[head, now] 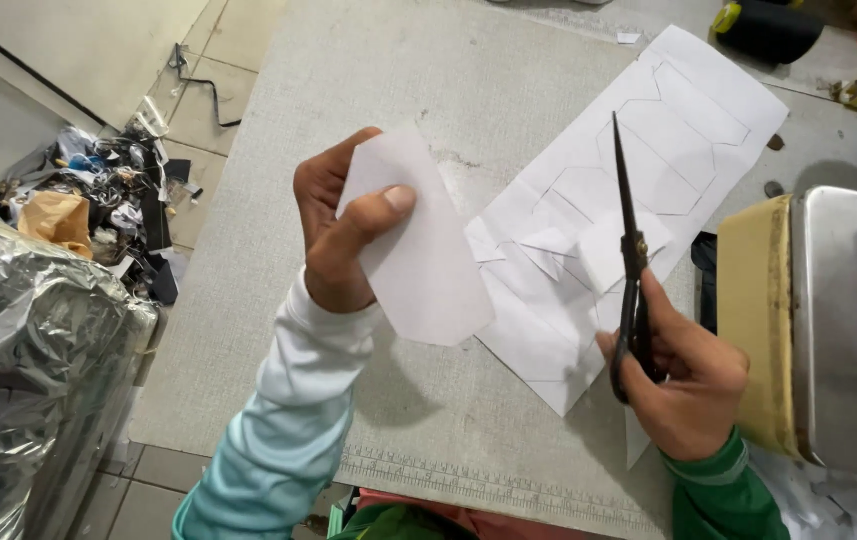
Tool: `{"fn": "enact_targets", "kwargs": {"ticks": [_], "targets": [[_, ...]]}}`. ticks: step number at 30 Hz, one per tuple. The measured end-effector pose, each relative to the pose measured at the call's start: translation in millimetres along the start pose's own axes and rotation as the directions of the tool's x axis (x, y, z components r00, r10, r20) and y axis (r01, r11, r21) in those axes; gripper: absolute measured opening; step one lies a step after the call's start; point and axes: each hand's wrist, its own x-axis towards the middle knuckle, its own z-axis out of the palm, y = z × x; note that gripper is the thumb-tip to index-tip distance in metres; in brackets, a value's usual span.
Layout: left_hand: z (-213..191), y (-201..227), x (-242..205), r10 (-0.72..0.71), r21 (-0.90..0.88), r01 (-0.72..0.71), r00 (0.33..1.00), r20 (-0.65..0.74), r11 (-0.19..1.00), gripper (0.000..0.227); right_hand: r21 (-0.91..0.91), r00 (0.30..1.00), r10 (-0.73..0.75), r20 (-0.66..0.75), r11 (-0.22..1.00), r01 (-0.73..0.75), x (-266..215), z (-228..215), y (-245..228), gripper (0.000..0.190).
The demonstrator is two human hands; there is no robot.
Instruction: The person uses scissors to cut a piece of white paper along a pre-drawn outline. They carefully follow the lines to create a specific shape, then place the cut piece on top of a larger sheet of paper with similar markings.
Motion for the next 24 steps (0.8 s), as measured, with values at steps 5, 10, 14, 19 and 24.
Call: {"fn": "enact_targets", "kwargs": {"ticks": [5,10,14,19,24], "targets": [[-10.2,-23.5,6.5,-0.042,0.063,0.03,0.979,0.199,0.998,0.019,0.007,0.991,0.131,-0.029,0.991,-0.13,5.1,2.2,5.6,0.063],[-28.8,-54.0,10.7,-0.03,-0.011,0.041,0.866,0.498,0.999,0.01,0.136,0.994,0.109,0.012,0.985,-0.11,9.0,10.6,-3.2,0.06],[-47.4,-64.3,20.2,-0.035,-0.092,0.089,0.881,0.473,0.992,0.018,0.068,0.994,-0.002,0.108,0.998,-0.005,-3.2,23.1,-7.1,0.057],[-56.7,-63.2,27.5,-0.002,-0.127,0.061,0.906,0.422,0.99,0.016,0.0,0.976,-0.031,0.214,0.999,0.032,-4.6,24.9,-10.7,0.052],[-42.8,-48.6,24.6,0.008,-0.134,0.057,0.899,0.438,0.989,0.016,-0.076,0.94,-0.056,0.335,0.993,0.087,4.5,14.6,-18.3,0.05]]}}
